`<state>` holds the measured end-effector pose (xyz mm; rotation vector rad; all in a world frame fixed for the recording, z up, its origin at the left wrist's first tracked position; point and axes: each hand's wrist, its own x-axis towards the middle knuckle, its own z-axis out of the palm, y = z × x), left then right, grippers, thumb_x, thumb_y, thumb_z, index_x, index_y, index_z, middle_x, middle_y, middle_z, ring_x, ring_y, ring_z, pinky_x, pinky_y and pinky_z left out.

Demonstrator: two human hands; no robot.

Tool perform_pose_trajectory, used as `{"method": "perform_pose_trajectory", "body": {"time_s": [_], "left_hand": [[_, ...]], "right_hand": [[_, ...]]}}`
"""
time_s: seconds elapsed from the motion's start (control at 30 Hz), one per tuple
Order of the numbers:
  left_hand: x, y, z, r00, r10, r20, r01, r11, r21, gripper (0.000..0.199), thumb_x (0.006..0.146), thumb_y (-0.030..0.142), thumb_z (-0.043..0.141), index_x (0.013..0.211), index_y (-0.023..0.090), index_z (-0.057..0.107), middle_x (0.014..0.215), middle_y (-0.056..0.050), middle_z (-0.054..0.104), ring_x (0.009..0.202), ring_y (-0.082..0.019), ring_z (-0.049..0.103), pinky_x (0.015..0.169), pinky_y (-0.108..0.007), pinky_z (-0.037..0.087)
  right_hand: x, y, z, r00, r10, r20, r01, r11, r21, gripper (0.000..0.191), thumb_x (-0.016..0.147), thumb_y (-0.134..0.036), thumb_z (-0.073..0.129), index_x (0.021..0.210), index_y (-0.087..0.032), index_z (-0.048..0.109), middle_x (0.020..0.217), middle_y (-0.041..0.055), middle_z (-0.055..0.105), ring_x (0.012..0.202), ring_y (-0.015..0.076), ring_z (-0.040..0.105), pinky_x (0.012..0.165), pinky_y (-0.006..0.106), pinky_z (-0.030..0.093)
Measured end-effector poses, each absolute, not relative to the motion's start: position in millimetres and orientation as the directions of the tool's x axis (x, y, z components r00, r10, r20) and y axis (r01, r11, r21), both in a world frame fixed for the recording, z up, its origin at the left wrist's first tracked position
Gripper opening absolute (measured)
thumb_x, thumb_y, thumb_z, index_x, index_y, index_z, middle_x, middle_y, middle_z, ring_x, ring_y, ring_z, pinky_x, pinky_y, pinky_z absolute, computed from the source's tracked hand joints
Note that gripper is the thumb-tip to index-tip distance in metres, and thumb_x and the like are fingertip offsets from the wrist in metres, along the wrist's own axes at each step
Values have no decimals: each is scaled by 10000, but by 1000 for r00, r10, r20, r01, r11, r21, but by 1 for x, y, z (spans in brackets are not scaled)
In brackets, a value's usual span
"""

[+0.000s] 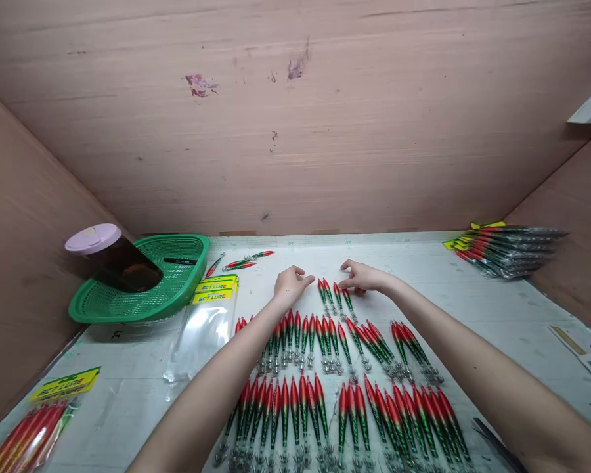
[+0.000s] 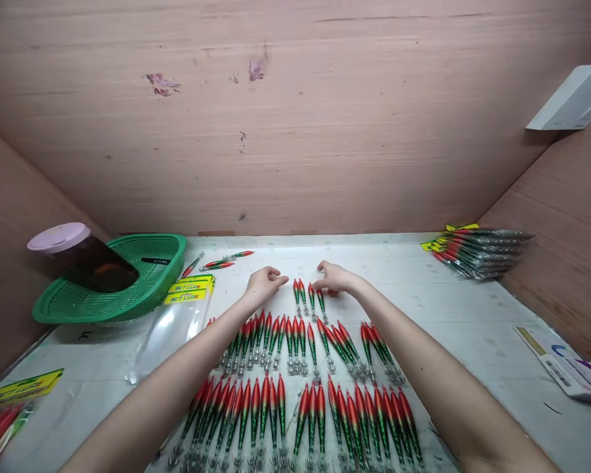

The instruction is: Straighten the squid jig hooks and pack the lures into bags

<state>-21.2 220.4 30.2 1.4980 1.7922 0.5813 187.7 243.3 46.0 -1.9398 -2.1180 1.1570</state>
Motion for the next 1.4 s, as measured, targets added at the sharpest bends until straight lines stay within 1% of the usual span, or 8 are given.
{"method": "perform_pose_trajectory", "body": {"time_s": [0.23,0.37,0.47,0.6,0.77,1.0,1.13,1.4], "left_hand": [[-135,229,54,-207,973,100,908,153,391,310,913,328,571,1190,190,585,1273,-98,576,1098,-240,585,919,-470,501],[-162,243,55,-142,986,84,964,118,237,281,916,330,567,1160,194,602,1232,-91,602,1059,-224,602,902,-450,512],[-164,253,50,-99,994,42,975,89,203,298,912,334,573,1171,188,595,1229,-92,601,1048,-225,606,890,-450,518],[-160,251,44,-66,998,20,954,57,296,310,910,335,576,1181,186,589,1234,-94,598,1050,-228,605,889,-454,518],[-158,238,48,-72,994,82,814,11,581,313,904,332,586,1174,174,590,1215,-91,606,1045,-230,608,883,-456,520],[-137,201,84,-203,967,157,256,-102,961,246,881,353,603,1012,144,610,1038,-65,656,934,-194,635,839,-404,528],[-108,149,111,-80,995,61,-110,-69,992,285,745,401,691,868,164,589,882,-43,692,834,-168,666,837,-357,531],[-65,69,142,256,960,-115,-411,215,886,343,653,251,817,956,147,695,781,-21,710,682,-104,654,693,-226,521]], "right_hand": [[95,287,51,-386,917,-99,833,300,-465,283,939,-328,576,1186,-190,591,1232,81,599,1034,210,616,875,426,526],[23,308,45,-473,881,2,797,429,-425,303,937,-328,580,1204,-186,580,1238,83,595,1038,215,617,871,432,528],[-6,314,39,-474,880,32,801,446,-400,300,939,-330,577,1204,-188,581,1238,85,595,1036,213,617,872,429,527],[-10,309,34,-407,913,40,820,384,-424,308,935,-329,584,1205,-181,581,1241,90,592,1041,217,615,875,430,525],[26,297,39,-256,965,47,775,235,-587,321,933,-333,587,1213,-176,572,1226,86,597,1024,216,622,857,429,533],[102,226,79,-198,972,129,365,195,-910,234,918,-340,607,1047,-145,616,981,37,654,824,156,640,735,344,543],[138,160,109,-241,963,123,54,140,-989,312,779,-453,728,859,-166,633,747,-11,622,633,102,561,628,266,489],[167,76,141,-342,939,-29,-252,-122,-960,285,705,-418,810,817,-192,677,828,32,696,692,107,619,672,248,527]]}}
